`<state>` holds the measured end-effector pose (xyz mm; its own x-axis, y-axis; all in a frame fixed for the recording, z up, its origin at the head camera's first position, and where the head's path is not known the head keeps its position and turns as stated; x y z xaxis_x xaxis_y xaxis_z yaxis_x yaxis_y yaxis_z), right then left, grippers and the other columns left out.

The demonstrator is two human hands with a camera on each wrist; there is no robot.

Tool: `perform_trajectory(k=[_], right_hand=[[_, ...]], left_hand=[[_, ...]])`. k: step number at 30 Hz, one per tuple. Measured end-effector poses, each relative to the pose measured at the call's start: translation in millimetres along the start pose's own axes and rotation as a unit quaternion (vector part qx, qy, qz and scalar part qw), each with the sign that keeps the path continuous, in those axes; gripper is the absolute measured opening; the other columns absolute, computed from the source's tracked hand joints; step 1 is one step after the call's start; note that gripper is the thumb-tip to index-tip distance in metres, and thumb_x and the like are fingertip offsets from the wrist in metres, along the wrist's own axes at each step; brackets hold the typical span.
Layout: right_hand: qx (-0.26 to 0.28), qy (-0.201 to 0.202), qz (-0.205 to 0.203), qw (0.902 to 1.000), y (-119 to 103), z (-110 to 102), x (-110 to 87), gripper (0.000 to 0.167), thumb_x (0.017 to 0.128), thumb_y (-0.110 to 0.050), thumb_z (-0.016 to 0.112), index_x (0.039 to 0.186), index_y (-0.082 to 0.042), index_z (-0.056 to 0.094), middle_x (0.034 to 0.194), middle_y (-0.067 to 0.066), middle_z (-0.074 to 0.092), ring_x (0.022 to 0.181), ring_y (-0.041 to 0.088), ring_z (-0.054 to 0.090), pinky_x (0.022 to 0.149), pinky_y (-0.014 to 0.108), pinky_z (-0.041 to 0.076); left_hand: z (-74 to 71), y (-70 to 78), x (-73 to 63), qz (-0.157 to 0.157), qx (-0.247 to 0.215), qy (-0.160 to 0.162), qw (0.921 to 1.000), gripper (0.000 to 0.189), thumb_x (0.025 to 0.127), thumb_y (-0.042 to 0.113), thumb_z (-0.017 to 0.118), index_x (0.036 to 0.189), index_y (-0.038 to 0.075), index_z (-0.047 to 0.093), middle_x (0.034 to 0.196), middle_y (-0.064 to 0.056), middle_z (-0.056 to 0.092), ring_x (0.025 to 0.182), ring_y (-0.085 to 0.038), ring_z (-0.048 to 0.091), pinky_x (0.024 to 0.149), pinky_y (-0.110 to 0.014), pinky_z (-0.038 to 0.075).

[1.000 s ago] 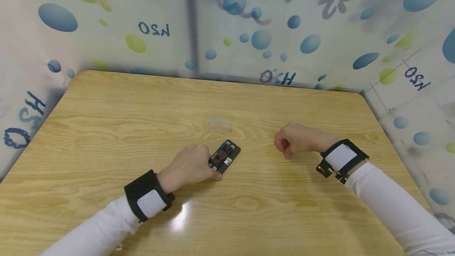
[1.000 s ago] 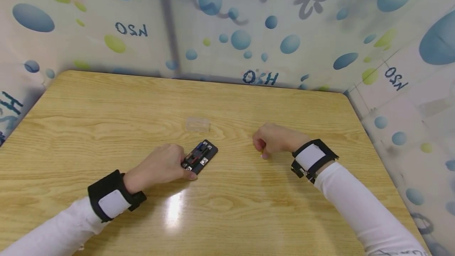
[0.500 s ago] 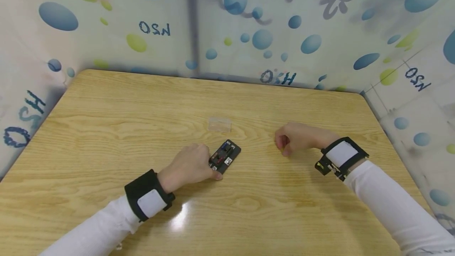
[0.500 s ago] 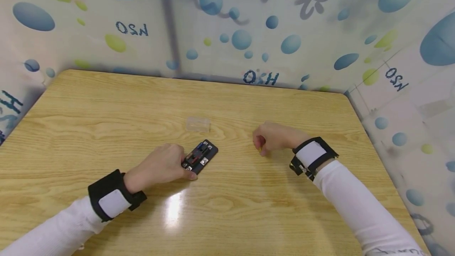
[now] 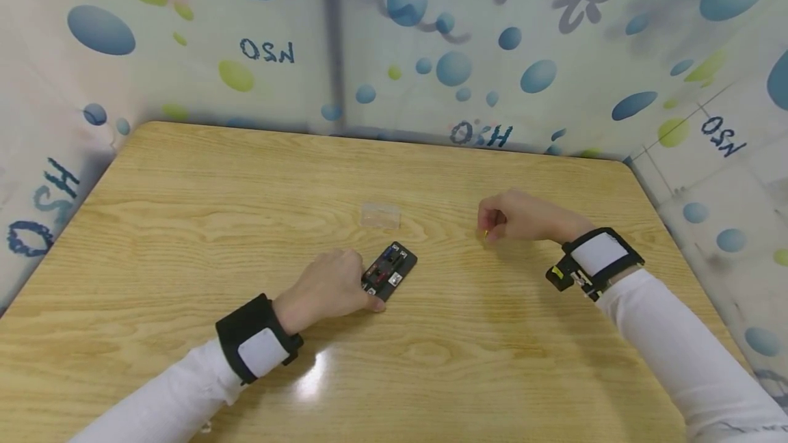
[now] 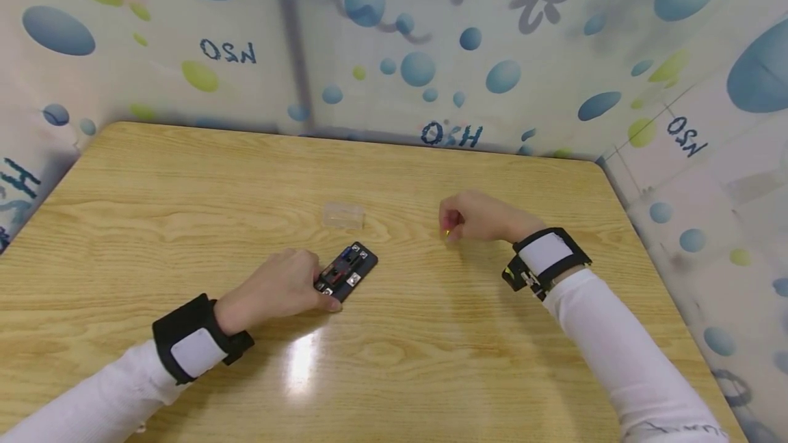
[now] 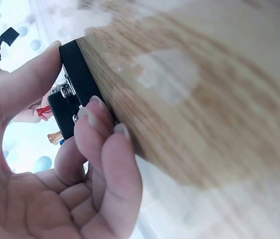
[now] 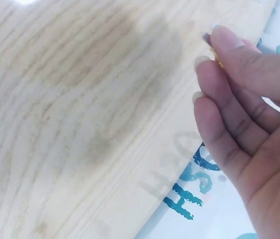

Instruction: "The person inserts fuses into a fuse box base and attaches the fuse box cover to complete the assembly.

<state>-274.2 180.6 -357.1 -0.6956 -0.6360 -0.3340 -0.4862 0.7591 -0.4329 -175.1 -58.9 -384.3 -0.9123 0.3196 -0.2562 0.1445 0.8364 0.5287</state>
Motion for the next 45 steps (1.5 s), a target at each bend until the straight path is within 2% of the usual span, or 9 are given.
perform_trajectory(k=[6,9,20,29,34,39,45], right_hand=[[-0.005,0.026,0.010,0.9996,1.9,-8.3,1.7,0.019,0.084,-0.005,0.076,0.100,-0.006,0.067,0.084,0.000,0.067,0.078,0.012,0.059,0.075,0.033,0.051],[-0.005,0.033,0.016,0.9993,2.5,-11.3,3.1,0.017,0.084,-0.004,0.076,0.099,-0.006,0.069,0.084,0.000,0.068,0.079,0.013,0.060,0.076,0.034,0.051],[-0.007,0.047,-0.012,0.9988,-6.0,-19.4,4.9,0.007,0.085,-0.008,0.076,0.090,-0.009,0.071,0.083,-0.002,0.072,0.076,0.009,0.064,0.072,0.032,0.053],[-0.004,0.080,-0.025,0.9965,-15.2,-41.8,-0.7,0.009,0.088,-0.007,0.072,0.097,-0.007,0.074,0.095,0.004,0.074,0.085,0.014,0.069,0.077,0.033,0.055],[-0.003,0.112,-0.048,0.9926,-25.4,-54.2,-2.1,0.007,0.089,-0.009,0.071,0.095,-0.011,0.075,0.094,0.003,0.074,0.084,0.014,0.068,0.073,0.029,0.054],[-0.003,0.147,-0.064,0.9870,-33.6,-65.2,-1.9,0.009,0.088,-0.005,0.072,0.093,-0.012,0.074,0.092,0.003,0.074,0.081,0.014,0.068,0.070,0.025,0.053],[-0.015,0.170,-0.069,0.9829,-40.5,-74.2,-1.4,0.013,0.089,-0.001,0.070,0.097,-0.011,0.074,0.096,0.004,0.074,0.085,0.016,0.069,0.074,0.029,0.055]], left_hand=[[0.2,0.0,0.4,-0.003,0.000,-0.001,1.0000,0.046,0.066,0.042,0.089,0.058,0.011,0.056,0.050,0.002,0.053,0.045,-0.009,0.041,0.042,-0.023,0.033],[0.2,0.0,0.5,-0.005,0.001,-0.002,1.0000,0.046,0.066,0.042,0.089,0.057,0.011,0.056,0.050,0.002,0.053,0.045,-0.010,0.041,0.043,-0.023,0.033],[-0.1,0.4,0.0,-0.004,-0.005,-0.004,1.0000,0.046,0.066,0.042,0.089,0.057,0.011,0.056,0.050,0.002,0.052,0.045,-0.009,0.041,0.042,-0.023,0.033],[0.9,-0.1,-0.5,-0.006,-0.010,-0.009,0.9999,0.046,0.066,0.041,0.089,0.057,0.011,0.056,0.051,0.001,0.054,0.045,-0.010,0.042,0.043,-0.023,0.034],[1.3,-1.0,-0.8,-0.008,-0.013,-0.011,0.9998,0.045,0.066,0.041,0.089,0.059,0.011,0.057,0.053,0.000,0.056,0.046,-0.011,0.044,0.044,-0.024,0.035],[1.0,-1.4,-0.8,-0.009,-0.014,-0.010,0.9998,0.045,0.066,0.041,0.089,0.060,0.011,0.057,0.053,0.000,0.056,0.046,-0.011,0.044,0.044,-0.024,0.034],[0.9,-1.0,-0.8,-0.010,-0.016,-0.012,0.9998,0.045,0.066,0.041,0.089,0.061,0.010,0.057,0.054,-0.001,0.057,0.046,-0.011,0.045,0.044,-0.024,0.035]])
Point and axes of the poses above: each hand's wrist, its own x-axis towards the middle knuckle, its own z-axis out of the palm, y = z × x, the point moved 8 cm from there along x, towards the middle knuckle
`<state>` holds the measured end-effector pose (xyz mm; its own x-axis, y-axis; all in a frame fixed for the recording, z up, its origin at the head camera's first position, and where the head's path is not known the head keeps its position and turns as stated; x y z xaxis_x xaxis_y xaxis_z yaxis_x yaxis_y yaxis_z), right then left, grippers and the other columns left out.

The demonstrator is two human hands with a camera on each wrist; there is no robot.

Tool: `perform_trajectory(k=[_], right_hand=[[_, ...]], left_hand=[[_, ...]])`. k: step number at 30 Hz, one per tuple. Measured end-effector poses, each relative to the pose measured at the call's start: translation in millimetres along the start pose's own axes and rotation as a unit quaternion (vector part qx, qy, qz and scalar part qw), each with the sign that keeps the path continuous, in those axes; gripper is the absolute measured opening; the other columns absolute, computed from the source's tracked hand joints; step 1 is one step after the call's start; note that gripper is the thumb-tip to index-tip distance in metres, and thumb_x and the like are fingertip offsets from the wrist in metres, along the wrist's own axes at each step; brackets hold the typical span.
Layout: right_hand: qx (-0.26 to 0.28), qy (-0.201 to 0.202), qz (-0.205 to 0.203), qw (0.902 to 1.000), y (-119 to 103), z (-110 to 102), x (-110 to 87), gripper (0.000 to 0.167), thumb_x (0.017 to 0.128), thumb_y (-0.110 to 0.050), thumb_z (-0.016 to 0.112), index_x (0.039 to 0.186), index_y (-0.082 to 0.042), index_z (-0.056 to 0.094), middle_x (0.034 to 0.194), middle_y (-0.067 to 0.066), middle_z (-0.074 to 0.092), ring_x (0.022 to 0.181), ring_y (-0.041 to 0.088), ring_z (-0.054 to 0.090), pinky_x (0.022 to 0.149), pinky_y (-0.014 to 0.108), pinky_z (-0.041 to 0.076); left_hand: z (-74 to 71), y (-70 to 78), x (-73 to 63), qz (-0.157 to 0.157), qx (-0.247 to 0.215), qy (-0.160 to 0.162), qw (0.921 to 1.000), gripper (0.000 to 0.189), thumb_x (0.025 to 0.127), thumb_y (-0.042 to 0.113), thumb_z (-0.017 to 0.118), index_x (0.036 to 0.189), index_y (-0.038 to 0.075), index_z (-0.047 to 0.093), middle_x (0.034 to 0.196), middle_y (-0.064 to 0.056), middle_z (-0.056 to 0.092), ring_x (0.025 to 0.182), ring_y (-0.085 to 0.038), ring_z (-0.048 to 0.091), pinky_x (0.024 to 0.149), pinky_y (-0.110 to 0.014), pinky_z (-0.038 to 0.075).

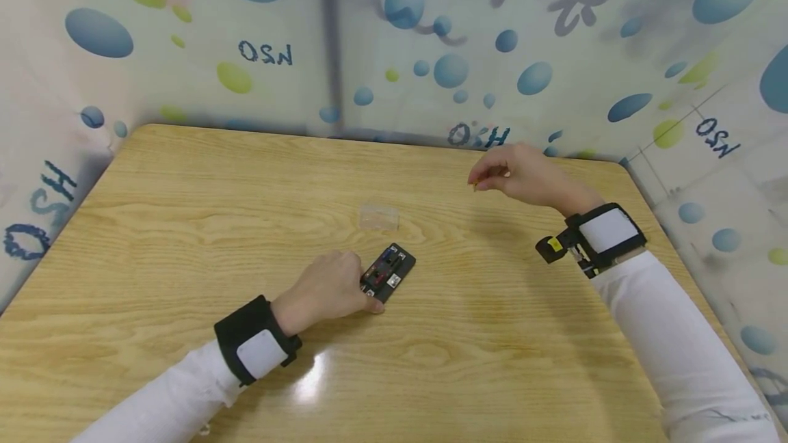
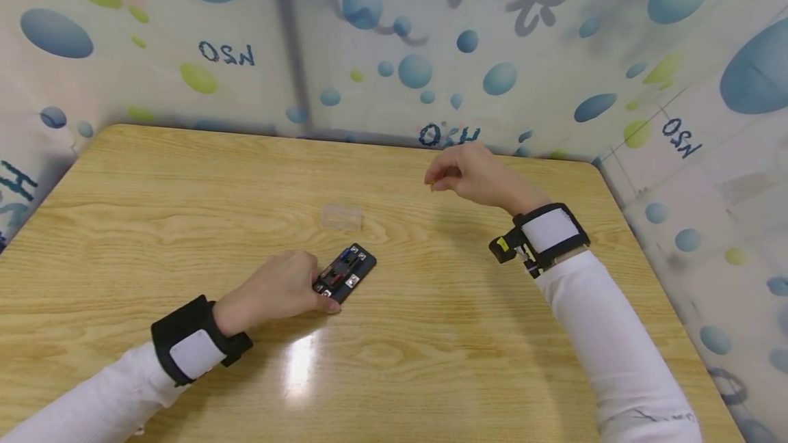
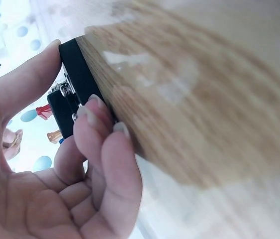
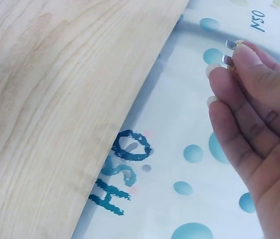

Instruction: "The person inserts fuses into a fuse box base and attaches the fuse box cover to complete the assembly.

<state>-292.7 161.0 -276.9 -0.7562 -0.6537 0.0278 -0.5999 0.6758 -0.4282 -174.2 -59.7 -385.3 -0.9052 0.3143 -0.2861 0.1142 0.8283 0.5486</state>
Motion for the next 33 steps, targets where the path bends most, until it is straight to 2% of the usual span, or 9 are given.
perform_trajectory(k=[4,12,20,29,33], right_hand=[[0.008,0.004,-0.008,0.9999,-7.2,-3.8,3.2,0.015,0.089,-0.002,0.069,0.099,-0.012,0.074,0.098,0.004,0.074,0.087,0.015,0.070,0.074,0.031,0.056],[0.009,0.008,-0.015,0.9998,-15.7,-6.8,7.0,0.013,0.089,-0.008,0.072,0.099,-0.015,0.075,0.097,-0.001,0.075,0.084,0.011,0.069,0.076,0.025,0.055],[0.008,0.021,-0.058,0.9981,-34.2,-9.9,9.8,0.014,0.087,-0.007,0.074,0.099,-0.014,0.076,0.096,-0.001,0.075,0.085,0.010,0.070,0.076,0.026,0.056],[0.010,-0.028,-0.084,0.9960,-57.7,7.9,13.0,0.015,0.090,-0.007,0.070,0.103,-0.012,0.075,0.099,0.000,0.075,0.091,0.011,0.070,0.079,0.028,0.057],[0.003,-0.032,-0.105,0.9940,-67.3,12.9,15.0,0.013,0.090,-0.009,0.071,0.102,-0.013,0.074,0.098,-0.002,0.074,0.089,0.009,0.069,0.078,0.027,0.057]], left_hand=[[0.3,0.1,0.0,0.000,0.002,-0.001,1.0000,0.045,0.066,0.041,0.089,0.061,0.010,0.057,0.054,-0.001,0.057,0.046,-0.011,0.045,0.044,-0.024,0.035],[0.7,-1.0,0.1,-0.005,0.006,0.000,1.0000,0.045,0.066,0.041,0.089,0.061,0.011,0.057,0.056,-0.001,0.057,0.048,-0.012,0.046,0.046,-0.024,0.036],[1.2,-1.6,-0.5,-0.011,0.000,-0.006,0.9999,0.044,0.066,0.041,0.089,0.062,0.010,0.058,0.056,-0.001,0.058,0.048,-0.012,0.046,0.045,-0.024,0.036],[0.9,-1.6,0.0,-0.014,0.004,-0.005,0.9999,0.044,0.066,0.041,0.089,0.061,0.010,0.058,0.055,-0.001,0.058,0.047,-0.012,0.045,0.045,-0.024,0.035],[0.8,-1.5,0.1,-0.014,0.002,-0.006,0.9999,0.044,0.066,0.041,0.089,0.061,0.010,0.058,0.055,-0.001,0.058,0.047,-0.012,0.046,0.045,-0.024,0.036]])
Point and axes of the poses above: each hand's wrist, its own x-axis towards the middle knuckle, its own z-axis out of the palm, y = z × x, the point moved 8 cm from there along x, towards the middle knuckle
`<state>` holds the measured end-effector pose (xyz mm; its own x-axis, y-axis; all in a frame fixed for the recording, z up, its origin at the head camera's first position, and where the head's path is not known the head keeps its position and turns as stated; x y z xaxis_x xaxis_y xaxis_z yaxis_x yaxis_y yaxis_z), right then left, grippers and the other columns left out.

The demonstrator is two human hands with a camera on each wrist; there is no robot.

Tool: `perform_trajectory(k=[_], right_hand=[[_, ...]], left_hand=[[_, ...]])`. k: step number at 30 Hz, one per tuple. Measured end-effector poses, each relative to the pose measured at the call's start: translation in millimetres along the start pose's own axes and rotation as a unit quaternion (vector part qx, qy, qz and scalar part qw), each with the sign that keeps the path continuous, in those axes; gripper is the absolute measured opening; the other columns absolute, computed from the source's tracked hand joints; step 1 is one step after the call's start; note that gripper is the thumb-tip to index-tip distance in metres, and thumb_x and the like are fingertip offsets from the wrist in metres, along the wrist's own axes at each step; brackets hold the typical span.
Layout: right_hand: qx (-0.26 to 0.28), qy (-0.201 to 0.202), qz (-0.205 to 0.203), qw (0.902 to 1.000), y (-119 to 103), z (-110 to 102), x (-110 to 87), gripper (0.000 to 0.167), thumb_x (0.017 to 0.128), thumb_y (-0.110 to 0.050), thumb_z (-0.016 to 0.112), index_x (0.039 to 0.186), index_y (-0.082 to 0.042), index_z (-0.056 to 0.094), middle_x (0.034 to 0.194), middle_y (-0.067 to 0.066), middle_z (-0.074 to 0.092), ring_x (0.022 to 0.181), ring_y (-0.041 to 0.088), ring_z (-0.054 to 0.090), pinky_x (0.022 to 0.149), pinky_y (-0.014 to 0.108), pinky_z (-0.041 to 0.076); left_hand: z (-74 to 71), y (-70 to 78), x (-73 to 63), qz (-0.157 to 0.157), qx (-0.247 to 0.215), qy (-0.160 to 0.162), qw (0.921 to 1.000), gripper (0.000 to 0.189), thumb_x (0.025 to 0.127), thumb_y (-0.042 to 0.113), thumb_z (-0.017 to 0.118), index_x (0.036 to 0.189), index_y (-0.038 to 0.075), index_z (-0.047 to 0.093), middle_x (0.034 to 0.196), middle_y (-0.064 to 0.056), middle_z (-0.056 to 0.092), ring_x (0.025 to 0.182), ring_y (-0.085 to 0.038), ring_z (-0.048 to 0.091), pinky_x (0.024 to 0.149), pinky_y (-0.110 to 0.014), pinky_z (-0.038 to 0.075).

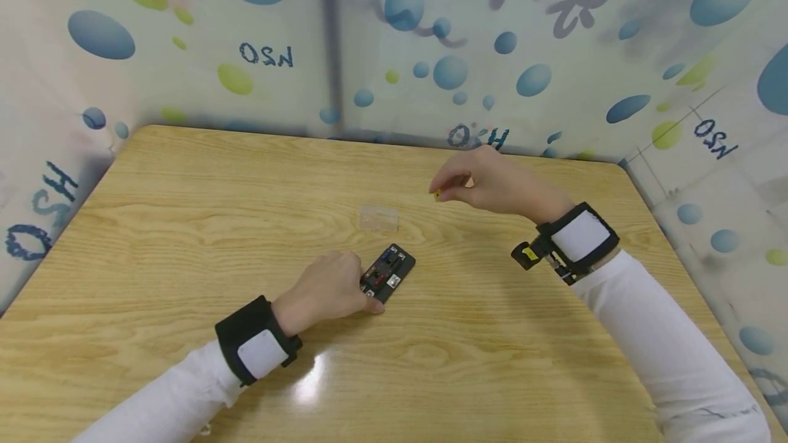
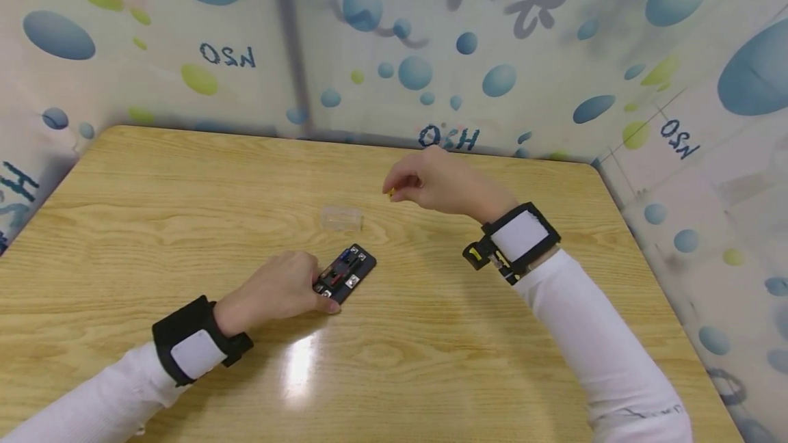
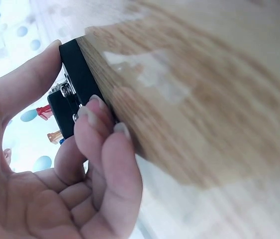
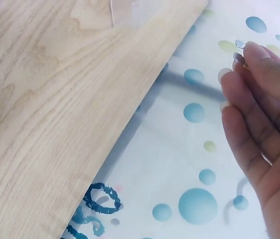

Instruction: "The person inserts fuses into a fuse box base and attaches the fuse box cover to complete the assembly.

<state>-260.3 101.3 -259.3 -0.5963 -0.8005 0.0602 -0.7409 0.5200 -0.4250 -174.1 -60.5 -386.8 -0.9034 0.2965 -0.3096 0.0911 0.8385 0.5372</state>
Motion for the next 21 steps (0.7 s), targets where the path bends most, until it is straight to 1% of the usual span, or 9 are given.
perform_trajectory(k=[3,8,15,18,21], right_hand=[[-0.017,-0.008,-0.008,0.9998,-3.3,5.2,3.7,0.013,0.090,-0.013,0.071,0.102,-0.016,0.074,0.097,-0.004,0.073,0.088,0.007,0.066,0.077,0.027,0.055],[-0.036,-0.032,-0.005,0.9988,-5.9,18.6,10.3,0.011,0.091,-0.016,0.071,0.101,-0.018,0.074,0.096,-0.007,0.072,0.087,0.006,0.065,0.078,0.029,0.054],[-0.028,-0.036,-0.057,0.9973,-17.7,34.9,17.2,0.010,0.088,-0.005,0.072,0.093,-0.013,0.074,0.090,-0.003,0.074,0.081,0.008,0.068,0.076,0.032,0.056],[-0.017,-0.038,-0.057,0.9975,-20.7,37.8,18.2,0.010,0.087,-0.004,0.071,0.093,-0.012,0.074,0.089,-0.002,0.074,0.080,0.008,0.069,0.076,0.033,0.057],[-0.023,-0.040,-0.062,0.9970,-23.1,42.1,18.6,0.011,0.086,-0.004,0.072,0.093,-0.012,0.074,0.089,-0.002,0.075,0.080,0.008,0.070,0.076,0.033,0.057]], left_hand=[[-0.1,0.3,0.2,0.001,-0.001,0.000,1.0000,0.044,0.066,0.041,0.089,0.061,0.010,0.058,0.055,-0.001,0.058,0.048,-0.012,0.046,0.045,-0.024,0.036],[-0.6,0.8,0.0,0.003,-0.002,-0.002,1.0000,0.044,0.067,0.041,0.089,0.062,0.010,0.058,0.056,-0.001,0.057,0.048,-0.012,0.046,0.046,-0.024,0.035],[-0.5,1.4,0.5,0.008,-0.004,-0.003,1.0000,0.043,0.067,0.040,0.089,0.062,0.010,0.059,0.055,0.000,0.057,0.047,-0.011,0.045,0.045,-0.024,0.035],[-0.4,1.4,0.6,0.009,-0.004,-0.003,0.9999,0.043,0.067,0.040,0.089,0.062,0.010,0.059,0.054,0.000,0.056,0.047,-0.011,0.044,0.045,-0.023,0.034],[-0.5,1.6,0.7,0.011,-0.003,-0.003,0.9999,0.043,0.067,0.040,0.089,0.061,0.010,0.058,0.054,0.000,0.056,0.047,-0.011,0.044,0.044,-0.023,0.034]])
Point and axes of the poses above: each hand's wrist, its own x-axis towards the middle knuckle, its own z-axis out of the palm, y = z × x, the point moved 8 cm from there along x, towards the middle knuckle
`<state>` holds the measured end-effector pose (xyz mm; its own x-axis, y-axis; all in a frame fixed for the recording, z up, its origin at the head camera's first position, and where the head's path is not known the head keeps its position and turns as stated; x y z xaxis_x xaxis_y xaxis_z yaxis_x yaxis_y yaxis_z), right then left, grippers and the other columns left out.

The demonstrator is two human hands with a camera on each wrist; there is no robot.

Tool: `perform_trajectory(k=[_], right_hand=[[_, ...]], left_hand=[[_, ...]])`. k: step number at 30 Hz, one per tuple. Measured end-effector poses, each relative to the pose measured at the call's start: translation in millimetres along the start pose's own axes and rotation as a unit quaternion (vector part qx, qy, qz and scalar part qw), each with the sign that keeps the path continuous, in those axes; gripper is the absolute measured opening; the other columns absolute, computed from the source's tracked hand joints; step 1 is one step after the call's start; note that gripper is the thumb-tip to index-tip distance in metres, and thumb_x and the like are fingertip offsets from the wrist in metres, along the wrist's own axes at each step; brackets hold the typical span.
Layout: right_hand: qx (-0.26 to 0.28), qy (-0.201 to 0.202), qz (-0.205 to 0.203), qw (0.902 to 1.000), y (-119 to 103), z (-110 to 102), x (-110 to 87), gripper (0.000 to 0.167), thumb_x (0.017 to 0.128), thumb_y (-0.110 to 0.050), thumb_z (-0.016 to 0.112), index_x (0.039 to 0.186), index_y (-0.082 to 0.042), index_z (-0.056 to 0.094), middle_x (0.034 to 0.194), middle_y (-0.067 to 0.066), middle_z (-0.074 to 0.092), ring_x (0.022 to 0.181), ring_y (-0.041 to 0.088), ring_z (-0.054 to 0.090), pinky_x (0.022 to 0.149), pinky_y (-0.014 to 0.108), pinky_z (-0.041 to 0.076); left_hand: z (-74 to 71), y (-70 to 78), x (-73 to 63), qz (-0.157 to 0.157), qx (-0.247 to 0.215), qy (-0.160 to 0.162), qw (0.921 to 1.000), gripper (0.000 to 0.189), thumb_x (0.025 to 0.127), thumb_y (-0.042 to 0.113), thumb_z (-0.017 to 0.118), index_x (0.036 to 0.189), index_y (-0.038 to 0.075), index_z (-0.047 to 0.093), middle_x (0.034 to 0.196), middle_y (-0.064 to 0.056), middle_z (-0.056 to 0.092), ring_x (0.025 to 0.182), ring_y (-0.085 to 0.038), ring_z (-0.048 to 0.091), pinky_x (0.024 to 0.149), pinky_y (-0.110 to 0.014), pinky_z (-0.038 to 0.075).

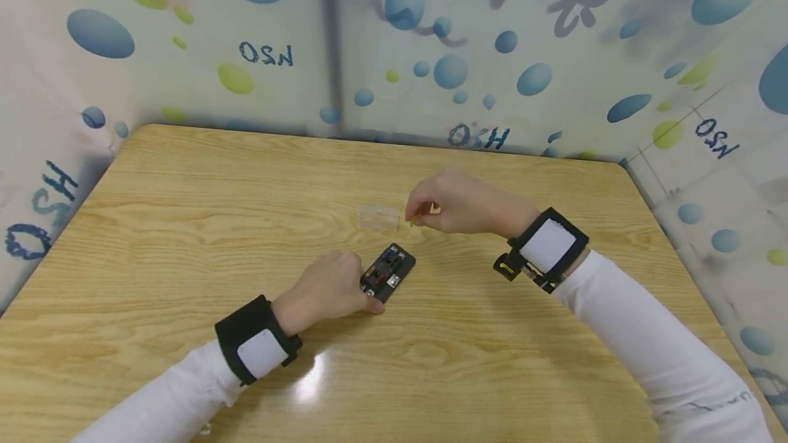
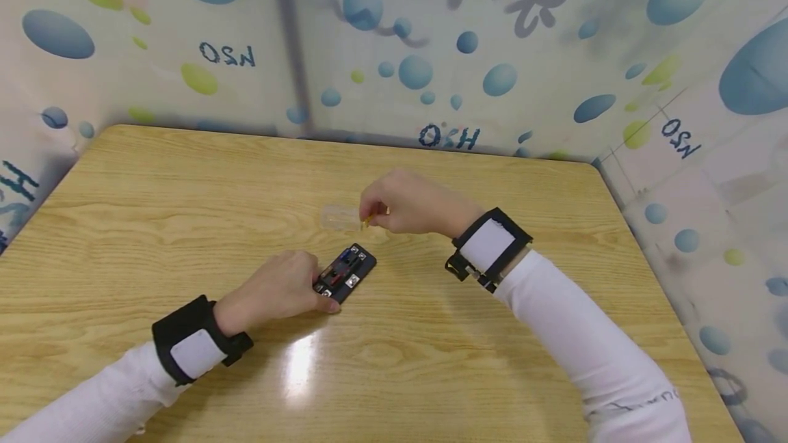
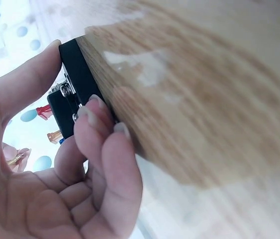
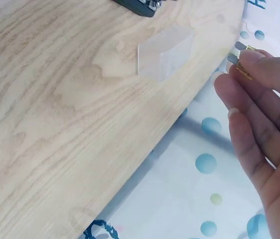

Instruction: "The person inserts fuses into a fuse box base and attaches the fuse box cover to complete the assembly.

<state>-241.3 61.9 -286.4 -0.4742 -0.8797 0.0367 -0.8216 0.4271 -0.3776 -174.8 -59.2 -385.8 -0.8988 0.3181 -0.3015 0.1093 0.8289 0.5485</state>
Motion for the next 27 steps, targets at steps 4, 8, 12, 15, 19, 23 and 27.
perform_trajectory(k=[4,8,12,15,19,23,27], right_hand=[[-0.014,-0.012,-0.019,0.9997,-8.0,9.5,2.5,0.010,0.086,-0.005,0.074,0.092,-0.013,0.074,0.090,-0.003,0.074,0.082,0.008,0.069,0.077,0.031,0.057],[-0.019,-0.025,-0.029,0.9991,-15.2,20.1,5.4,0.010,0.085,-0.005,0.074,0.091,-0.013,0.074,0.092,-0.003,0.071,0.084,0.009,0.066,0.079,0.028,0.055],[-0.035,-0.039,-0.031,0.9982,-19.0,29.7,7.4,0.009,0.086,-0.006,0.073,0.090,-0.014,0.073,0.091,-0.003,0.069,0.082,0.008,0.063,0.077,0.026,0.054],[-0.043,-0.047,-0.035,0.9974,-21.6,36.2,9.0,0.009,0.086,-0.006,0.073,0.089,-0.015,0.072,0.090,-0.002,0.070,0.080,0.009,0.063,0.075,0.026,0.053],[-0.043,-0.062,-0.031,0.9967,-23.3,44.6,10.2,0.011,0.085,-0.005,0.074,0.089,-0.015,0.072,0.092,-0.002,0.070,0.081,0.010,0.064,0.076,0.026,0.053],[-0.046,-0.076,-0.017,0.9959,-21.9,51.6,10.6,0.011,0.085,-0.006,0.074,0.090,-0.015,0.073,0.095,-0.002,0.071,0.083,0.010,0.065,0.077,0.027,0.054],[-0.043,-0.078,-0.011,0.9959,-19.7,55.9,10.9,0.012,0.085,-0.004,0.074,0.089,-0.015,0.073,0.095,-0.003,0.071,0.083,0.010,0.066,0.076,0.027,0.054]], left_hand=[[-0.2,-0.3,0.4,0.001,-0.001,0.001,1.0000,0.043,0.066,0.040,0.089,0.064,0.010,0.058,0.057,0.000,0.057,0.049,-0.012,0.045,0.046,-0.024,0.036],[-0.2,-1.3,0.9,-0.001,-0.005,0.001,1.0000,0.043,0.066,0.039,0.090,0.069,0.008,0.059,0.061,-0.002,0.058,0.052,-0.013,0.048,0.048,-0.026,0.038],[0.0,-1.3,0.6,0.000,-0.003,-0.002,1.0000,0.043,0.066,0.038,0.089,0.072,0.008,0.059,0.062,-0.002,0.059,0.052,-0.014,0.048,0.048,-0.026,0.039],[-0.2,-1.1,0.6,0.002,-0.004,-0.002,1.0000,0.043,0.066,0.038,0.089,0.072,0.008,0.060,0.062,-0.002,0.059,0.052,-0.014,0.048,0.048,-0.026,0.038],[-0.2,-0.9,0.5,0.006,-0.009,-0.002,0.9999,0.042,0.067,0.037,0.089,0.071,0.008,0.060,0.061,-0.002,0.058,0.050,-0.013,0.046,0.047,-0.025,0.036],[-0.5,-0.4,0.8,0.011,-0.007,0.001,0.9999,0.042,0.067,0.037,0.089,0.071,0.008,0.060,0.060,-0.001,0.057,0.050,-0.012,0.045,0.046,-0.024,0.035],[-0.9,1.0,1.0,0.017,-0.004,0.002,0.9998,0.041,0.068,0.037,0.089,0.071,0.008,0.059,0.060,0.000,0.056,0.050,-0.011,0.044,0.046,-0.024,0.034]])
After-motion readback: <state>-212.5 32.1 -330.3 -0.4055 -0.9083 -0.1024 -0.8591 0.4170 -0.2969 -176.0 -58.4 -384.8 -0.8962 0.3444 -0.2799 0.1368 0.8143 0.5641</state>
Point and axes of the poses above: each hand's wrist, its own x-axis towards the middle knuckle, its own z-axis out of the palm, y = z × x, the point moved 8 cm from there along x, towards the middle knuckle
